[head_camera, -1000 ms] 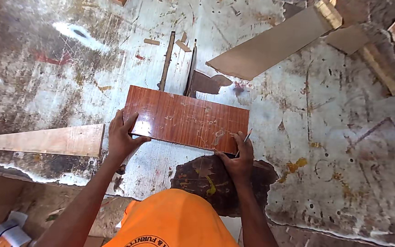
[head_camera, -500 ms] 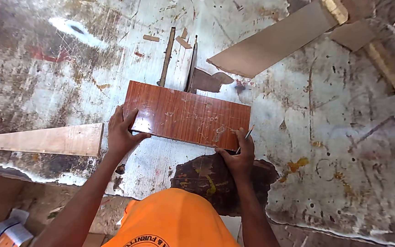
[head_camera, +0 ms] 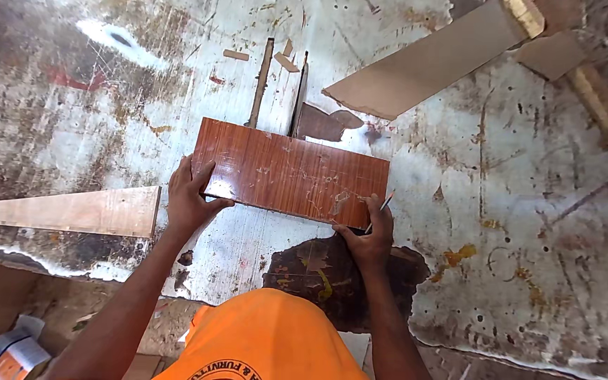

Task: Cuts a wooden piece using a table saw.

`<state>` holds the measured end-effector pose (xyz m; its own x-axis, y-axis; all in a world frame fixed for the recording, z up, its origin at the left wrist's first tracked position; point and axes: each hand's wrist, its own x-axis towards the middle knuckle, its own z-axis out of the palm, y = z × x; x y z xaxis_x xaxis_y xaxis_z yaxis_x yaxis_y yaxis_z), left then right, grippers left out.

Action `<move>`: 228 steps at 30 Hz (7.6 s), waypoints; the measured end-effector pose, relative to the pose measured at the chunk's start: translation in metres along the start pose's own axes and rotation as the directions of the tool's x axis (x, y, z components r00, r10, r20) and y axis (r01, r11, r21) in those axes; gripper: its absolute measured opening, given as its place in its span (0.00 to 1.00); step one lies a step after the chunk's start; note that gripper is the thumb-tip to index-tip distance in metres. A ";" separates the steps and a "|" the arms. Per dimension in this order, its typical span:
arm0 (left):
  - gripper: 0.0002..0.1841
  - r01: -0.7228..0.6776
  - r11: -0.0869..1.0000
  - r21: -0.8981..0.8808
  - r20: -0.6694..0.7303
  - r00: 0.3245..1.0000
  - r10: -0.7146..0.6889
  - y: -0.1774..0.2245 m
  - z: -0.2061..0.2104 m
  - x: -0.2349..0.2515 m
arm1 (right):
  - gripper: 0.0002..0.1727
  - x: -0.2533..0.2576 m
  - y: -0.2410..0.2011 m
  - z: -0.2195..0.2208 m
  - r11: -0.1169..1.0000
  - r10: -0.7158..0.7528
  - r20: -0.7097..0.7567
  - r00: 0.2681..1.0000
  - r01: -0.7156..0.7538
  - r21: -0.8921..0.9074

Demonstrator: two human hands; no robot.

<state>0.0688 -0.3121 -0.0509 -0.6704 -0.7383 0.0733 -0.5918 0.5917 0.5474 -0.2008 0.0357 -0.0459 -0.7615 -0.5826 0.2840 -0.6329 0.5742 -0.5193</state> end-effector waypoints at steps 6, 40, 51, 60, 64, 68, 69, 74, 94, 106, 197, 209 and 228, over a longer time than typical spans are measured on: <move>0.55 -0.007 1.000 0.006 -0.009 1.000 0.007 0.003 -0.001 0.003 | 0.55 0.003 -0.002 -0.001 1.000 0.016 0.014 1.000 -0.016 0.009; 0.56 -0.003 1.000 0.025 0.019 1.000 0.003 0.003 0.001 0.028 | 0.57 0.025 0.002 0.007 1.000 -0.004 -0.007 1.000 0.004 0.001; 0.56 0.004 1.000 0.015 0.020 1.000 -0.004 0.006 0.001 0.036 | 0.57 0.032 0.002 0.009 1.000 -0.012 -0.011 1.000 0.012 0.003; 0.56 -0.008 1.000 0.020 0.012 1.000 0.007 0.005 0.003 0.041 | 0.59 0.038 0.005 0.011 1.000 -0.024 -0.015 1.000 0.024 0.001; 0.57 -0.021 0.999 0.045 0.006 1.000 0.021 0.003 0.005 0.043 | 0.58 0.041 0.005 0.011 1.000 -0.008 -0.002 1.000 0.008 0.019; 0.56 -0.028 0.999 0.044 0.002 1.000 0.027 0.003 0.005 0.045 | 0.59 0.044 0.006 0.012 1.000 0.000 -0.004 1.000 0.000 0.011; 0.56 -0.026 0.999 0.043 -0.001 1.000 0.026 0.003 0.006 0.046 | 0.59 0.045 0.006 0.012 1.000 0.003 -0.002 1.000 -0.003 0.004; 0.56 0.000 0.999 0.040 0.021 1.000 -0.001 0.005 0.006 0.050 | 0.59 0.048 0.007 0.013 1.000 0.005 0.004 1.000 -0.005 -0.001; 0.56 -0.010 1.000 0.002 0.011 1.000 0.010 0.004 0.005 0.038 | 0.61 0.039 0.007 0.010 1.000 0.008 0.006 1.000 -0.008 0.018; 0.56 -0.023 1.000 0.019 0.000 1.000 0.023 0.005 0.007 0.052 | 0.61 0.052 0.006 0.012 1.000 0.019 0.003 1.000 -0.020 0.023; 0.56 0.018 0.999 0.043 0.023 1.000 -0.019 0.018 0.017 0.128 | 0.62 0.132 0.016 0.031 0.999 0.036 -0.005 0.999 -0.036 0.014; 0.57 -0.016 0.998 0.061 0.009 1.000 0.016 0.018 0.019 0.142 | 0.62 0.145 0.011 0.030 0.999 0.040 0.018 0.999 -0.041 0.011; 0.56 -0.005 0.999 0.038 0.012 1.000 0.005 0.022 0.019 0.163 | 0.63 0.166 0.011 0.035 0.999 0.040 0.006 0.999 -0.041 0.025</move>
<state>-0.0620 -0.4128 -0.0428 -0.6784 -0.7318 0.0661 -0.6049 0.6073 0.5150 -0.3295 -0.0746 -0.0323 -0.7856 -0.5625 0.2577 -0.5979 0.5830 -0.5501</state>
